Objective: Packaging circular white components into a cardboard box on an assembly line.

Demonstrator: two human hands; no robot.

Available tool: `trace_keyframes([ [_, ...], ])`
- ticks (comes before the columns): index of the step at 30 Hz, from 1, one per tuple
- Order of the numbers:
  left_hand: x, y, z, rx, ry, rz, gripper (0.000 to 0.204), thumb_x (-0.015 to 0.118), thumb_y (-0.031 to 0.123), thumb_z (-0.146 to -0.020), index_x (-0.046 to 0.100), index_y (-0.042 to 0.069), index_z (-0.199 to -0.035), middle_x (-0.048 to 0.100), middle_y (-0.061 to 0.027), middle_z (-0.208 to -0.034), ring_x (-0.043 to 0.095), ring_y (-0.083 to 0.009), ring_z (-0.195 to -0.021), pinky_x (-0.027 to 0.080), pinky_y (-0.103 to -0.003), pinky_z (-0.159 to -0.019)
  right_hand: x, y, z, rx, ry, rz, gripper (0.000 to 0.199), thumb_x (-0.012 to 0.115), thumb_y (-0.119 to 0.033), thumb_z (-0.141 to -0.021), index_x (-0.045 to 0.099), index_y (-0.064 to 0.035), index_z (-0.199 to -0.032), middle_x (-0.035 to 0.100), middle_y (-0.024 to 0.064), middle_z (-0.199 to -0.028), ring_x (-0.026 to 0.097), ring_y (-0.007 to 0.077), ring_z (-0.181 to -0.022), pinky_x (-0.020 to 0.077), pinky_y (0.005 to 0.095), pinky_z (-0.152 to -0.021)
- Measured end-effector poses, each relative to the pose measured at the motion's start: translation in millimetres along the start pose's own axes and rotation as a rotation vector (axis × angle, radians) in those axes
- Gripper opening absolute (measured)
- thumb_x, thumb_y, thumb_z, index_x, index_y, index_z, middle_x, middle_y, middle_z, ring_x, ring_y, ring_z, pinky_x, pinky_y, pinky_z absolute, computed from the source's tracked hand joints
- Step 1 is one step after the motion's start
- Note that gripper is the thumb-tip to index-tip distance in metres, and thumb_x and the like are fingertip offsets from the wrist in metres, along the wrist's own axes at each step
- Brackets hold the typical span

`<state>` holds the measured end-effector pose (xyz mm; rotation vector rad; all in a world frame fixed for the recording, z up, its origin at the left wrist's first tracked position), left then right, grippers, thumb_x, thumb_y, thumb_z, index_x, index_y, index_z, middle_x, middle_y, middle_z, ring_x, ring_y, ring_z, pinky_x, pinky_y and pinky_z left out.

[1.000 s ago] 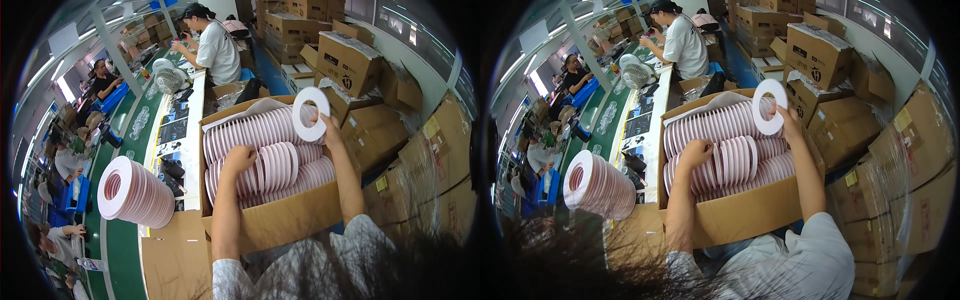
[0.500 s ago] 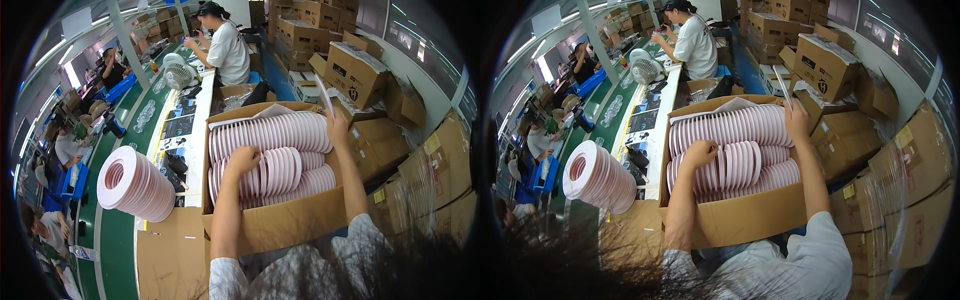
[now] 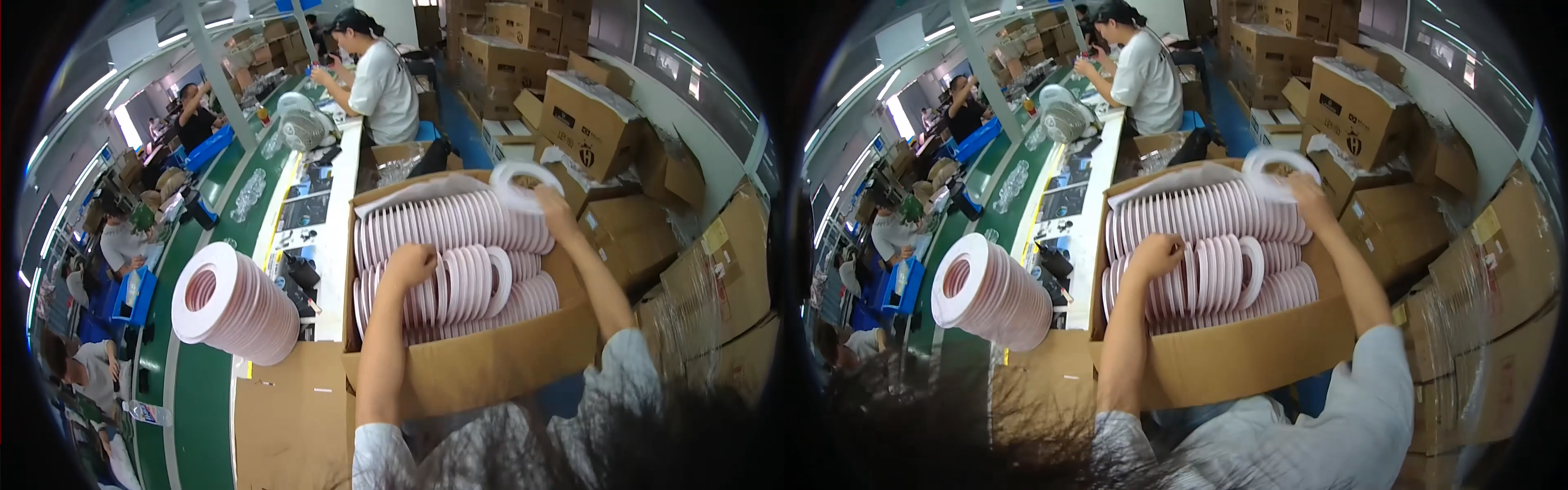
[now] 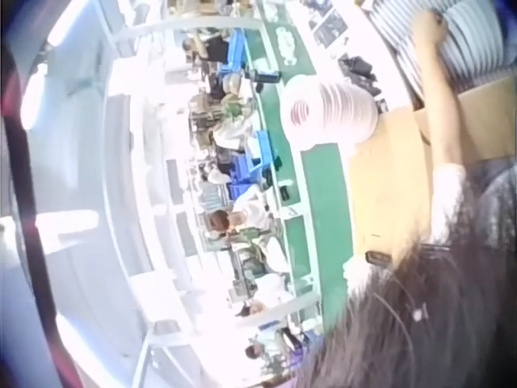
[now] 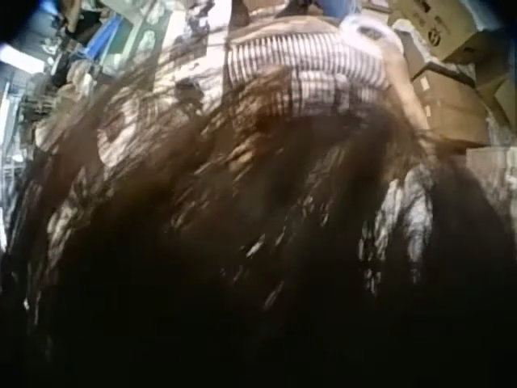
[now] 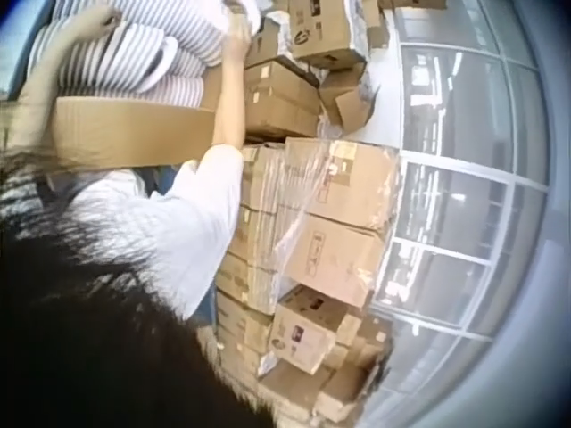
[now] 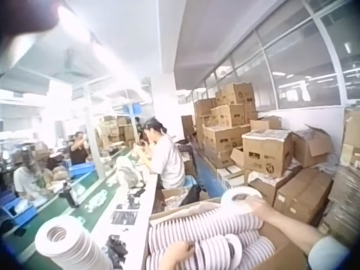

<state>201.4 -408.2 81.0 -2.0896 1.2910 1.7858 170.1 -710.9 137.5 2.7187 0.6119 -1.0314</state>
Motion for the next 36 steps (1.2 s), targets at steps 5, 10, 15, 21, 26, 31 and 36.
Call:
trace_keyframes([
  [5,19.7,7.8,-0.9,-0.004,0.0,0.043,0.019,0.06,0.02,-0.08,0.069,0.005,-0.086,0.067,-0.0203,-0.083,0.064,-0.0384,-0.079,0.051,-0.046,-0.073,38.5,43.8,31.3,-0.042,-0.437,0.137,0.031,0.047,-0.003,-0.085,0.059,0.0052,-0.113,0.06,0.0231,-0.118,0.056,0.0352,-0.116,0.0443,0.0403,-0.1],
  [10,20.5,9.8,-4.5,-0.016,-0.02,0.06,0.019,0.063,0.023,-0.077,0.069,0.006,-0.083,0.068,-0.0192,-0.084,0.065,-0.0375,-0.08,0.051,-0.048,-0.074,39.3,78.2,44.9,0.14,-0.239,-0.14,0.032,0.045,-0.001,-0.087,0.061,0.0031,-0.115,0.061,0.0241,-0.118,0.056,0.0382,-0.115,0.0425,0.0425,-0.102],
  [15,20.1,16.8,-4.1,0.03,0.042,0.062,0.017,0.062,0.023,-0.074,0.069,0.007,-0.077,0.067,-0.019,-0.081,0.063,-0.0394,-0.077,0.05,-0.049,-0.071,25.8,24.6,-67.2,0.65,0.09,-0.764,0.032,0.059,-0.013,-0.091,0.061,0.0031,-0.118,0.064,0.0212,-0.116,0.062,0.0243,-0.11,0.0465,0.0347,-0.096],
  [21,9.0,-3.5,10.1,0.039,0.096,0.059,0.017,0.06,0.019,-0.076,0.07,0.005,-0.08,0.067,-0.0185,-0.077,0.064,-0.0381,-0.074,0.051,-0.046,-0.07,104.1,-219.0,-225.7,0.867,0.034,-2.154,0.021,0.061,-0.019,-0.09,0.06,0.0009,-0.099,0.065,0.0131,-0.09,0.066,0.0233,-0.086,0.0553,0.0347,-0.079],
  [26,8.8,-22.5,8.2,-0.08,0.115,0.143,0.057,0.068,0.031,-0.083,0.054,0.007,-0.132,0.049,-0.0194,-0.139,0.043,-0.0324,-0.131,0.031,-0.042,-0.11,112.0,-412.7,-281.9,0.764,-0.242,-2.117,0.018,0.062,-0.012,-0.09,0.059,0.0022,-0.101,0.063,0.0139,-0.094,0.066,0.0258,-0.091,0.061,0.0395,-0.071],
  [31,-9.1,-20.9,21.1,0.01,0.166,0.297,0.081,0.072,0.036,-0.082,0.033,0.006,-0.146,0.024,-0.0141,-0.156,0.016,-0.0299,-0.145,0.01,-0.04,-0.118,94.2,-504.0,-274.6,0.649,-0.53,-2.025,0.034,0.056,0.002,-0.09,0.036,0.0063,-0.117,0.053,0.0179,-0.113,0.065,0.0332,-0.095,0.0622,0.0467,-0.078],
  [36,-23.7,-25.0,31.7,0.007,0.225,0.288,0.078,0.072,0.035,-0.082,0.035,0.007,-0.145,0.026,-0.0146,-0.154,0.018,-0.0302,-0.143,0.012,-0.04,-0.117,113.7,-522.6,-267.8,0.406,-0.556,-1.577,0.06,0.063,-0.013,-0.084,0.038,0.0078,-0.134,0.058,0.0239,-0.117,0.066,0.0312,-0.098,0.0595,0.0405,-0.076],
])
Point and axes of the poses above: each hand's wrist, its own z-axis away from the middle knuckle, its own x-axis out of the palm, y = z × x, the point moved 10 cm from there along -z, towards the middle knuckle
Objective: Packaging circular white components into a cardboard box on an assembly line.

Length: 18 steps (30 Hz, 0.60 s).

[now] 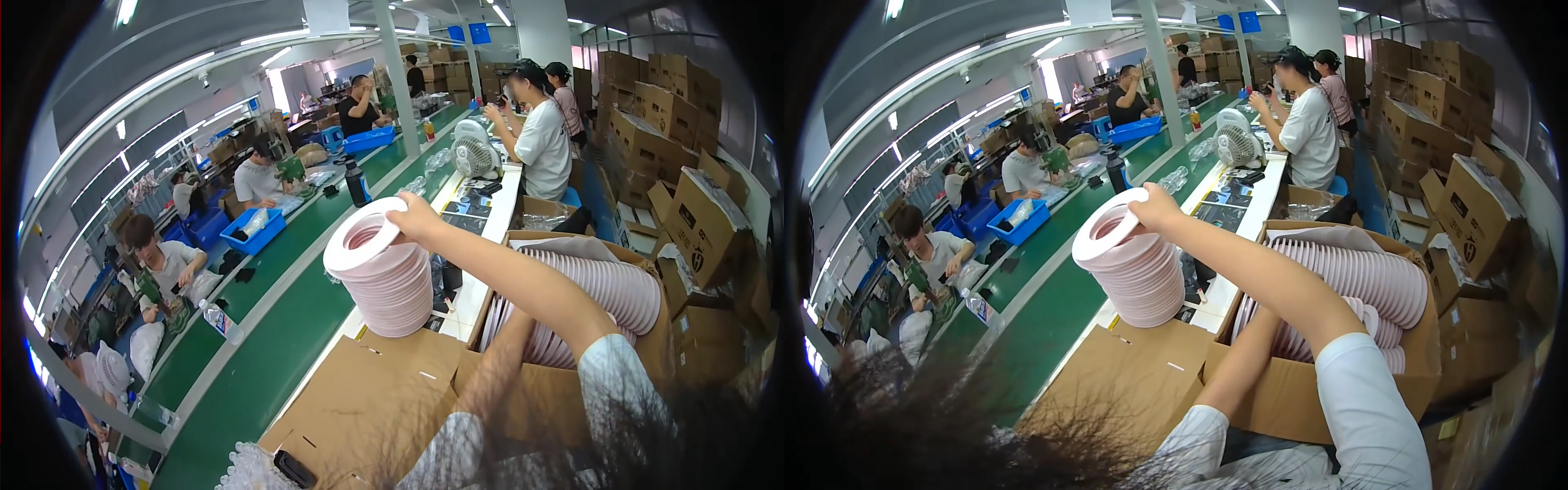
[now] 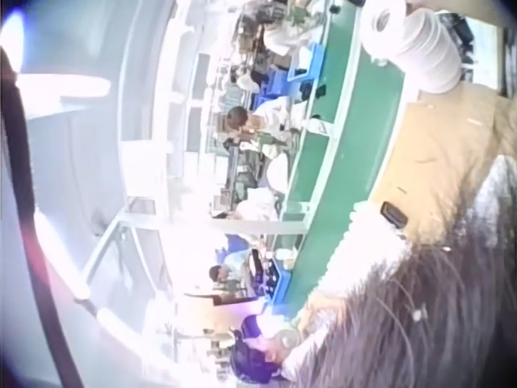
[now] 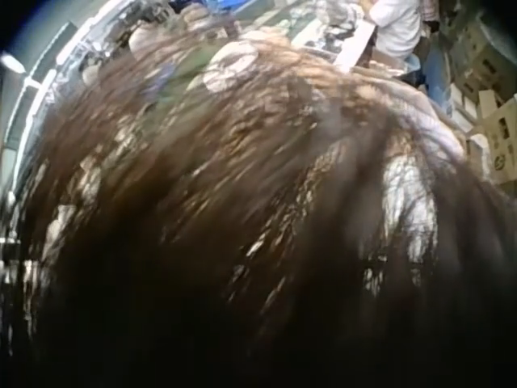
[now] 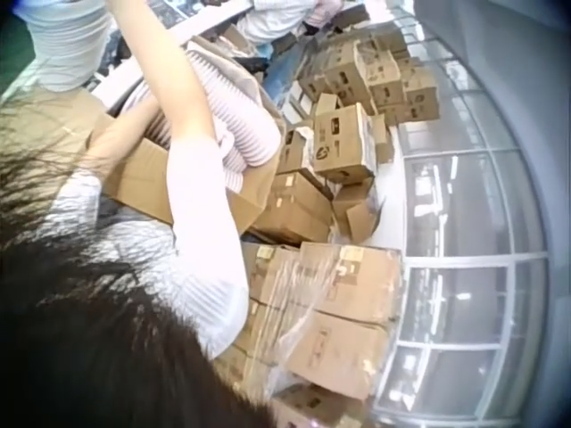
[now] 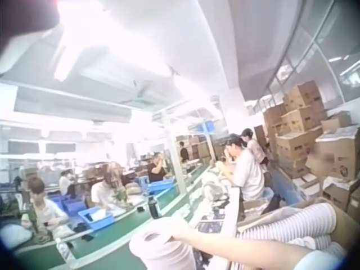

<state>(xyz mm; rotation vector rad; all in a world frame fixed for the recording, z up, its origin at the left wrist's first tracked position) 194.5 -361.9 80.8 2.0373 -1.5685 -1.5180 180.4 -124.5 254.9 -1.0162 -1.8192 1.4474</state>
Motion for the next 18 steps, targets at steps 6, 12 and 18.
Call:
trace_keyframes([
  [6,-19.6,-5.5,9.4,-0.006,0.059,-0.013,0.076,0.072,0.034,-0.082,0.037,0.007,-0.143,0.029,-0.0154,-0.153,0.021,-0.0306,-0.142,0.015,-0.041,-0.116,-11.8,-49.2,27.7,-0.321,0.096,0.849,0.056,0.057,-0.037,-0.083,0.057,0.0027,-0.123,0.066,0.0248,-0.107,0.064,0.0386,-0.099,0.0496,0.0469,-0.089],
  [12,-37.4,-20.1,22.2,-0.03,0.115,-0.047,0.073,0.072,0.033,-0.081,0.039,0.007,-0.141,0.031,-0.0161,-0.151,0.024,-0.031,-0.141,0.017,-0.041,-0.115,31.8,-60.5,46.7,-0.281,-0.295,1.441,0.052,0.054,-0.049,-0.087,0.064,-0.0041,-0.111,0.067,0.0204,-0.104,0.064,0.0355,-0.103,0.0475,0.0477,-0.091],
  [18,-57.7,-6.7,27.4,-0.031,0.135,-0.085,0.071,0.072,0.032,-0.081,0.042,0.007,-0.14,0.034,-0.0168,-0.149,0.027,-0.0314,-0.139,0.02,-0.041,-0.115,76.6,-32.5,75.6,-0.714,-0.885,1.353,0.085,0.075,-0.053,-0.068,0.048,-0.0097,-0.137,0.056,0.0208,-0.127,0.042,0.0293,-0.132,0.0103,0.0515,-0.114],
])
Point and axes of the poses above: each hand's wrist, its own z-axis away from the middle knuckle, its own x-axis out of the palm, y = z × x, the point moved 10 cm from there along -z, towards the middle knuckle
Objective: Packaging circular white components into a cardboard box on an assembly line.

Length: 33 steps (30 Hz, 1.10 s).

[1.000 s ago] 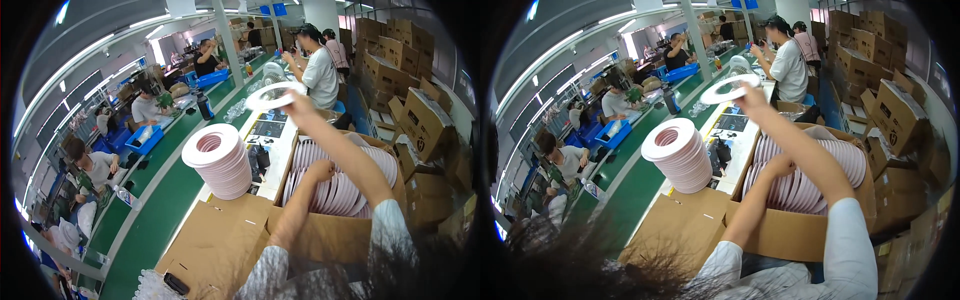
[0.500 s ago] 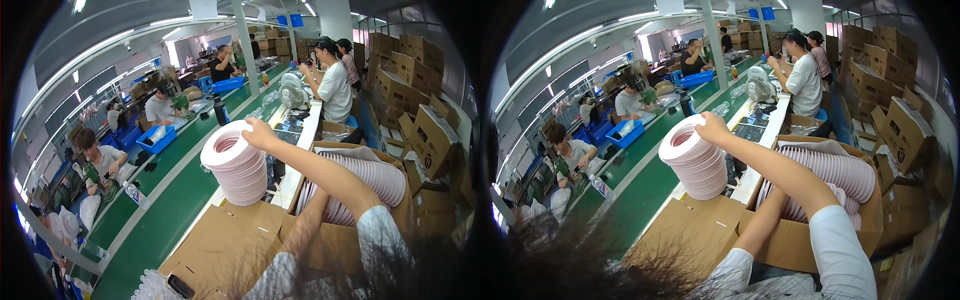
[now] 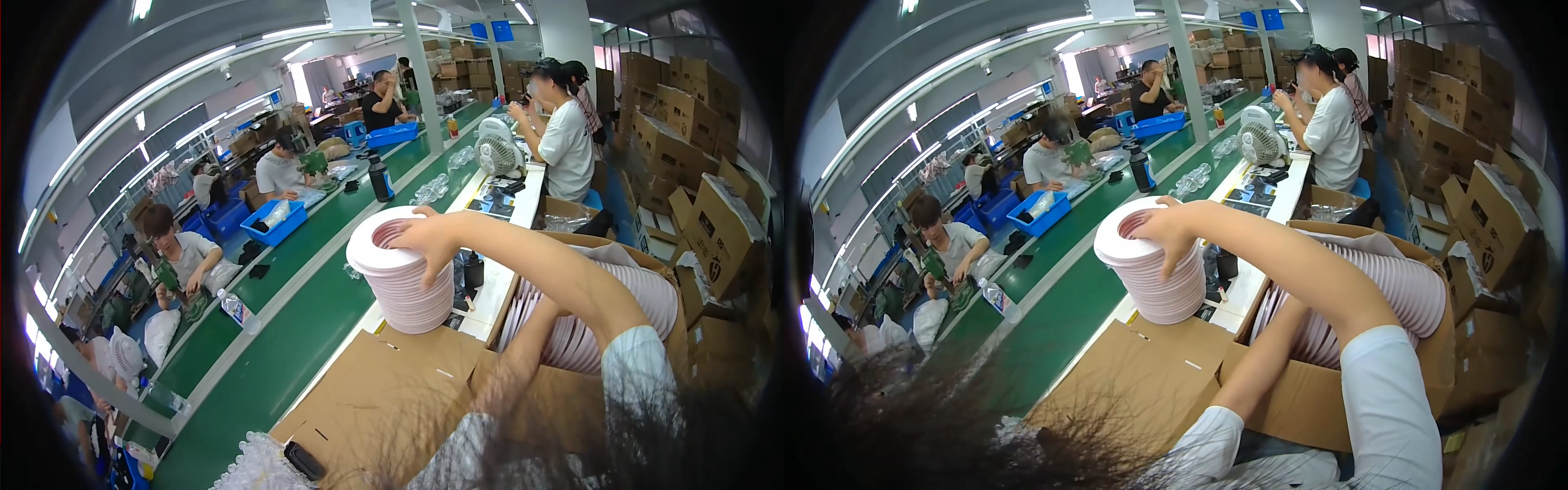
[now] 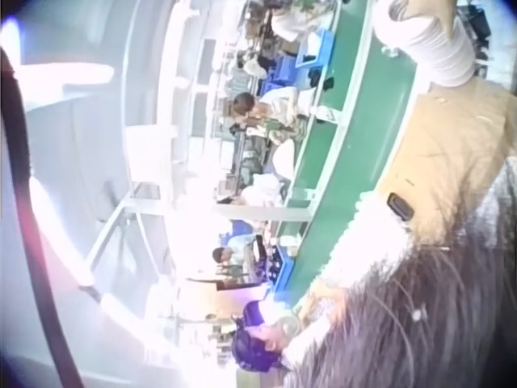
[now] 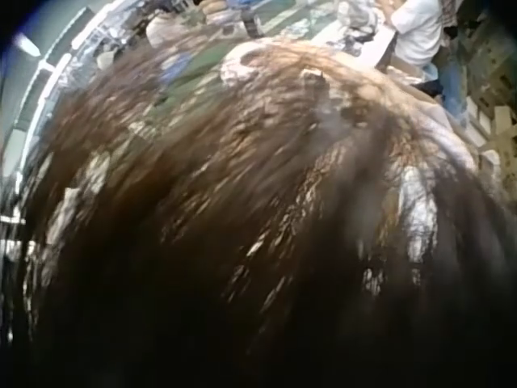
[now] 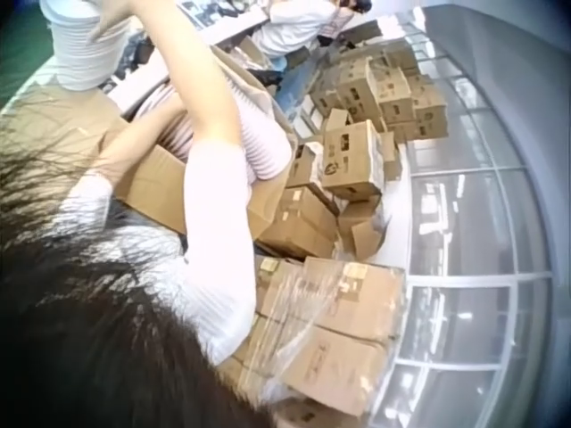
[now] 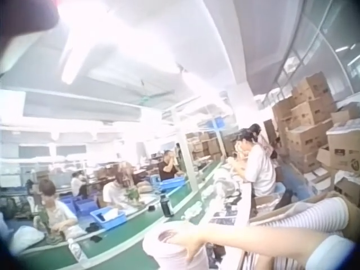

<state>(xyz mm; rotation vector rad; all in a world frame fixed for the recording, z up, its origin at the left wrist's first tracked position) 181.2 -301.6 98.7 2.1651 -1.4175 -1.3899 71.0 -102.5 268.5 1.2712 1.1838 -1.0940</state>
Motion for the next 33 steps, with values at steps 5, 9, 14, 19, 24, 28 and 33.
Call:
trace_keyframes([
  [5,-8.5,13.5,-0.5,0.01,-0.005,-0.018,0.068,0.072,0.031,-0.081,0.044,0.007,-0.138,0.036,-0.0173,-0.148,0.029,-0.0317,-0.138,0.022,-0.041,-0.114,19.4,9.6,-14.6,0.027,-0.186,-0.002,0.087,0.086,-0.035,-0.057,0.05,-0.011,-0.132,0.06,0.0196,-0.12,0.05,0.0339,-0.123,0.0211,0.0467,-0.112],
  [9,-6.1,19.3,1.6,-0.006,0.004,-0.003,0.067,0.072,0.03,-0.081,0.045,0.007,-0.137,0.038,-0.0178,-0.147,0.031,-0.032,-0.137,0.023,-0.041,-0.113,17.6,4.8,-15.6,0.048,-0.17,-0.046,0.072,0.085,-0.027,-0.057,0.057,-0.006,-0.119,0.064,0.0197,-0.108,0.058,0.0359,-0.108,0.0429,0.042,-0.094],
  [14,5.8,33.0,2.3,-0.009,-0.003,0.028,0.065,0.072,0.029,-0.08,0.047,0.007,-0.136,0.04,-0.0184,-0.146,0.034,-0.0323,-0.136,0.025,-0.042,-0.112,10.7,1.2,-16.3,0.004,-0.119,-0.062,0.066,0.085,-0.025,-0.057,0.059,-0.0035,-0.114,0.065,0.02,-0.102,0.062,0.0366,-0.098,0.0487,0.0412,-0.085],
  [19,19.5,58.0,-10.3,0.011,-0.02,0.055,0.062,0.072,0.028,-0.08,0.049,0.007,-0.134,0.042,-0.019,-0.144,0.036,-0.0326,-0.135,0.027,-0.042,-0.112,15.2,10.1,-6.7,0.046,-0.175,-0.08,0.083,0.086,-0.03,-0.057,0.052,-0.0048,-0.128,0.062,0.0204,-0.116,0.059,0.0348,-0.108,0.0447,0.0427,-0.094],
  [24,58.7,70.8,-29.4,0.045,-0.06,0.11,0.06,0.072,0.027,-0.08,0.051,0.007,-0.133,0.044,-0.0196,-0.143,0.038,-0.033,-0.134,0.029,-0.042,-0.111,-38.5,13.2,41.1,-0.043,0.259,-0.042,0.083,0.079,-0.047,-0.068,0.05,-0.0074,-0.134,0.056,0.0179,-0.128,0.048,0.0341,-0.124,0.0353,0.0429,-0.105],
  [28,104.9,7.4,-27.3,0.033,-0.362,-0.111,0.032,0.069,0.019,-0.077,0.066,0.008,-0.107,0.064,-0.0217,-0.111,0.06,-0.0355,-0.106,0.047,-0.044,-0.091,-60.5,17.9,141.2,0.079,0.529,-0.081,0.044,0.062,-0.029,-0.09,0.056,-0.0053,-0.127,0.055,0.0209,-0.128,0.049,0.0367,-0.121,0.038,0.0433,-0.103],
  [33,112.0,39.3,-42.2,0.027,-0.351,-0.171,0.017,0.061,0.02,-0.075,0.068,0.006,-0.083,0.067,-0.018,-0.08,0.065,-0.0375,-0.079,0.051,-0.047,-0.072,10.3,86.3,409.6,0.793,0.843,-0.486,0.029,0.05,-0.022,-0.095,0.07,-0.0003,-0.099,0.067,0.0161,-0.107,0.061,0.0274,-0.104,0.0448,0.0361,-0.093],
])
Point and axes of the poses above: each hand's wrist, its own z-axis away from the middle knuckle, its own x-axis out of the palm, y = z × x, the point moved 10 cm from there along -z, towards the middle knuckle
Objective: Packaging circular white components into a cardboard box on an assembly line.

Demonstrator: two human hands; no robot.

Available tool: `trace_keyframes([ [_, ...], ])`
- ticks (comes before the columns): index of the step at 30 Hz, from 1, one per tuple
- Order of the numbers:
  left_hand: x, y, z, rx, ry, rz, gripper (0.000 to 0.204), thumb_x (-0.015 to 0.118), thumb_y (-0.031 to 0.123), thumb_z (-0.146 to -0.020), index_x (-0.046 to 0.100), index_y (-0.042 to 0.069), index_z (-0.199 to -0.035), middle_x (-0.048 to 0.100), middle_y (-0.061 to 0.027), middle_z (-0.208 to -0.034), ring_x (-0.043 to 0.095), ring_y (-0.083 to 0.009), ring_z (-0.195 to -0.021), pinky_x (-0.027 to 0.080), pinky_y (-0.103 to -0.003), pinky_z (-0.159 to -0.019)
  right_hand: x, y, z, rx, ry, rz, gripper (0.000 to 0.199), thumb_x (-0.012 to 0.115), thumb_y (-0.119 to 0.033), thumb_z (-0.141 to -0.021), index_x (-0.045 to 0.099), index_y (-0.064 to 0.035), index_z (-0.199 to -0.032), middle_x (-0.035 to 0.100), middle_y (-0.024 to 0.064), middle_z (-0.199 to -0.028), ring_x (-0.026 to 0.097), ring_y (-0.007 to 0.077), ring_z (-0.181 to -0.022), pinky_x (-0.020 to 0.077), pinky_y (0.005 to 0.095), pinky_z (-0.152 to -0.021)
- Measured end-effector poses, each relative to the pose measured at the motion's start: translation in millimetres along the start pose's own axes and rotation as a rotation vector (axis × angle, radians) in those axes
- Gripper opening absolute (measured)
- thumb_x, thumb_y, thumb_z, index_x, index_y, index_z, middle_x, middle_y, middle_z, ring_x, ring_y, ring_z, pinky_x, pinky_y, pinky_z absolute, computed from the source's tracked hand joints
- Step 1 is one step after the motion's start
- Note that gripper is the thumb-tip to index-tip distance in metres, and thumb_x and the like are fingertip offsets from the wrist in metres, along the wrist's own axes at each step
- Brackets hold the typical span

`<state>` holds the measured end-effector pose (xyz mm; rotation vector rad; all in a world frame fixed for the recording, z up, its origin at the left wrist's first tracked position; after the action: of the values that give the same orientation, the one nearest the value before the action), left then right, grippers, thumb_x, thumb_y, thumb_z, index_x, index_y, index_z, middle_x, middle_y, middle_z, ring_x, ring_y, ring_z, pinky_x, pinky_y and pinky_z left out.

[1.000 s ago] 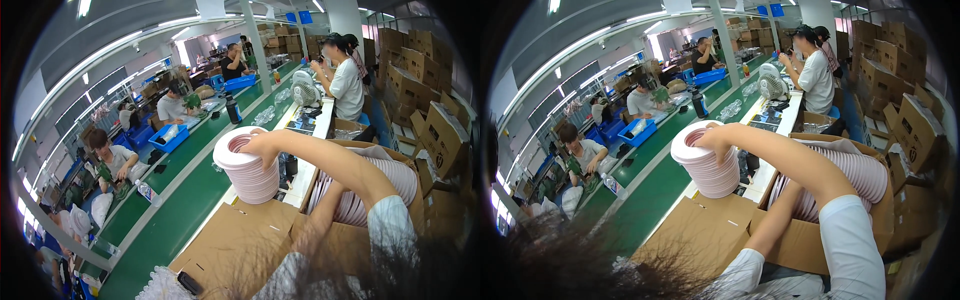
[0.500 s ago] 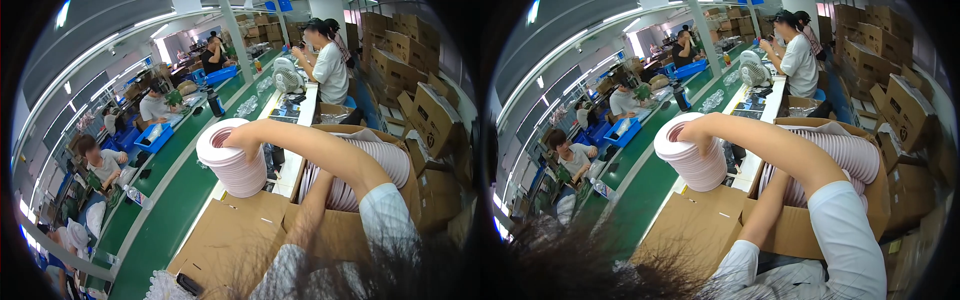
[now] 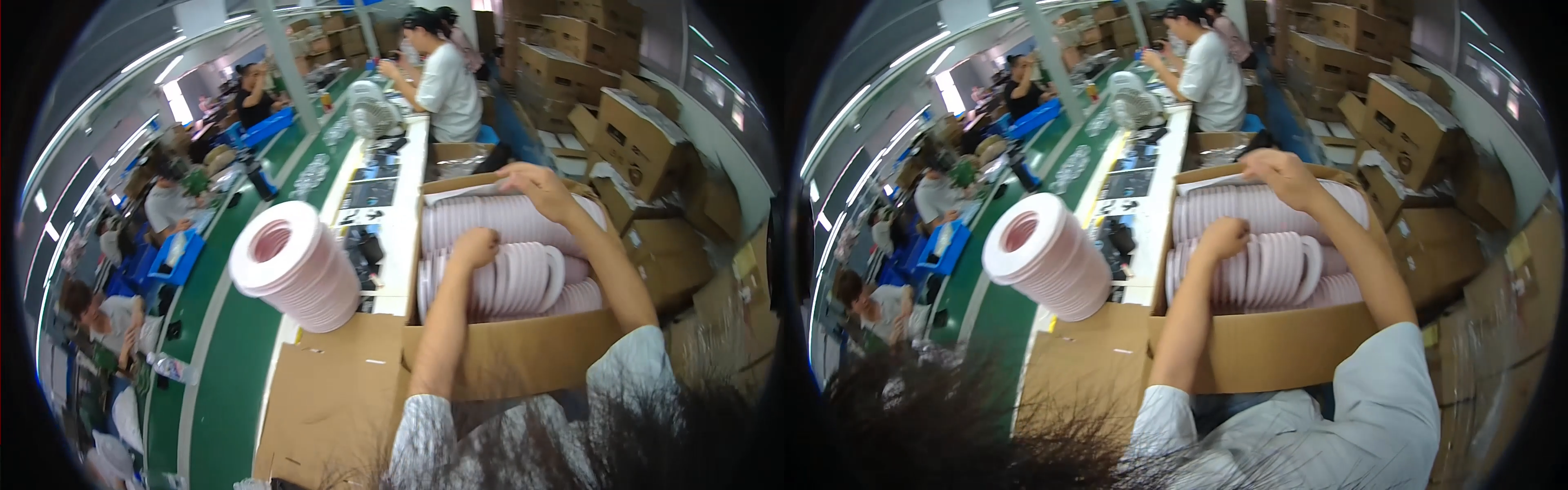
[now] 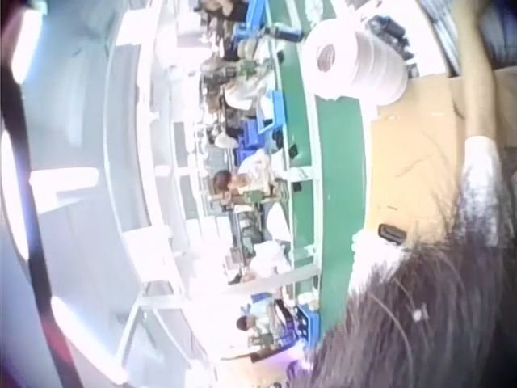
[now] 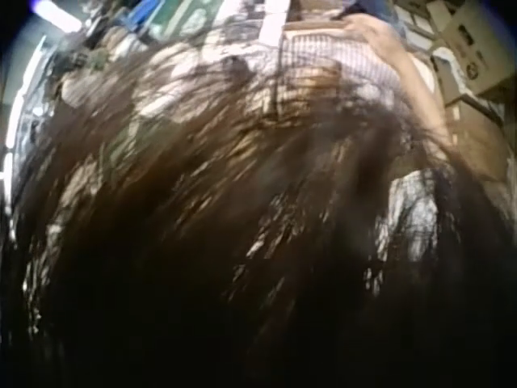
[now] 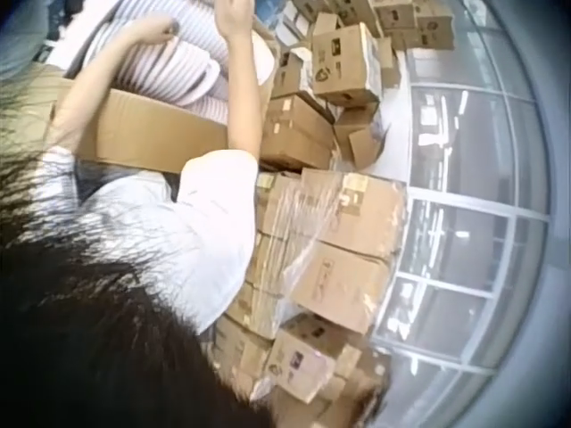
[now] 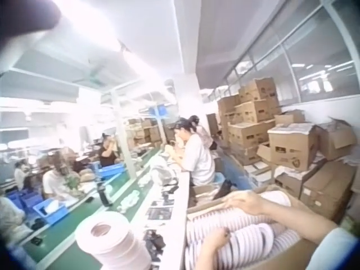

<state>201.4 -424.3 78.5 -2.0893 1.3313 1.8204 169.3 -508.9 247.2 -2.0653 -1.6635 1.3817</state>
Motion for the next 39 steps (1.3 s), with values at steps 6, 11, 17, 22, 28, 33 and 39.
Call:
trace_keyframes([
  [6,-36.4,6.4,8.9,0.016,0.19,-0.082,0.015,0.061,0.02,-0.077,0.066,0.006,-0.079,0.066,-0.0179,-0.08,0.063,-0.0379,-0.078,0.05,-0.048,-0.071,-52.1,138.1,153.7,0.599,0.307,-0.014,0.035,0.05,-0.029,-0.096,0.065,0.0003,-0.107,0.066,0.011,-0.111,0.061,0.0196,-0.105,0.0449,0.0327,-0.092],
  [11,-148.7,53.6,11.5,0.02,0.413,-0.177,0.012,0.064,0.014,-0.078,0.066,0.007,-0.087,0.067,-0.0137,-0.09,0.064,-0.0324,-0.081,0.05,-0.042,-0.071,11.7,99.9,91.6,0.497,0.357,-0.673,0.036,0.045,-0.03,-0.098,0.057,-0.0057,-0.122,0.062,0.0104,-0.12,0.058,0.0196,-0.113,0.0435,0.034,-0.096],
  [17,-387.9,107.8,168.7,0.059,1.071,-0.437,0.016,0.061,0.008,-0.084,0.069,0.002,-0.096,0.068,-0.013,-0.092,0.065,-0.0235,-0.076,0.051,-0.032,-0.072,142.6,-49.1,-55.3,0.247,0.013,-0.993,0.041,0.043,-0.034,-0.099,0.054,-0.006,-0.126,0.06,0.0095,-0.124,0.054,0.0197,-0.12,0.038,0.0352,-0.103],
  [22,-477.4,-36.8,419.5,-0.336,1.674,-0.047,0.028,0.052,0.023,-0.091,0.068,0.0,-0.092,0.064,-0.0066,-0.09,0.058,-0.0146,-0.08,0.044,-0.026,-0.071,302.3,-100.7,-117.8,0.239,-0.118,-1.265,0.049,0.043,-0.039,-0.097,0.052,-0.0049,-0.131,0.052,0.0116,-0.134,0.043,0.0225,-0.13,0.0291,0.0384,-0.11],
  [28,-396.3,-187.3,408.5,-0.28,1.224,0.442,0.032,0.064,0.037,-0.091,0.059,0.005,-0.095,0.059,-0.0024,-0.087,0.054,-0.011,-0.085,0.044,-0.029,-0.069,314.2,-91.5,-117.7,0.068,0.317,-0.747,0.054,0.031,-0.037,-0.101,0.05,0.0044,-0.129,0.052,0.0253,-0.132,0.047,0.0358,-0.126,0.0342,0.0376,-0.107],
  [33,-327.0,-210.9,363.1,-0.394,1.234,0.971,0.07,0.014,0.049,-0.1,0.047,-0.003,-0.133,0.057,-0.0156,-0.13,0.052,-0.0309,-0.121,0.037,-0.042,-0.105,335.0,-50.7,-110.8,0.185,0.244,-0.741,0.057,0.026,-0.039,-0.102,0.047,0.0031,-0.134,0.051,0.0216,-0.136,0.046,0.0307,-0.129,0.0314,0.0336,-0.109],
  [39,-320.1,-197.5,355.2,-0.29,1.242,1.054,0.067,0.017,0.053,-0.1,0.046,0.005,-0.137,0.052,-0.0119,-0.137,0.049,-0.0302,-0.125,0.037,-0.045,-0.107,365.1,-58.8,-98.8,0.192,0.156,-0.799,0.059,0.021,-0.042,-0.102,0.045,-0.0005,-0.137,0.048,0.0194,-0.14,0.042,0.0312,-0.133,0.0275,0.0334,-0.111],
])
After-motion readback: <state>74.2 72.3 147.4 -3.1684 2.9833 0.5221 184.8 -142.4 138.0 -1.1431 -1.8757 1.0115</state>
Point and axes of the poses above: each hand's wrist, its own z-axis away from the middle knuckle, its own x-axis out of the palm, y = z × x, the point moved 10 cm from there along -z, towards the middle knuckle
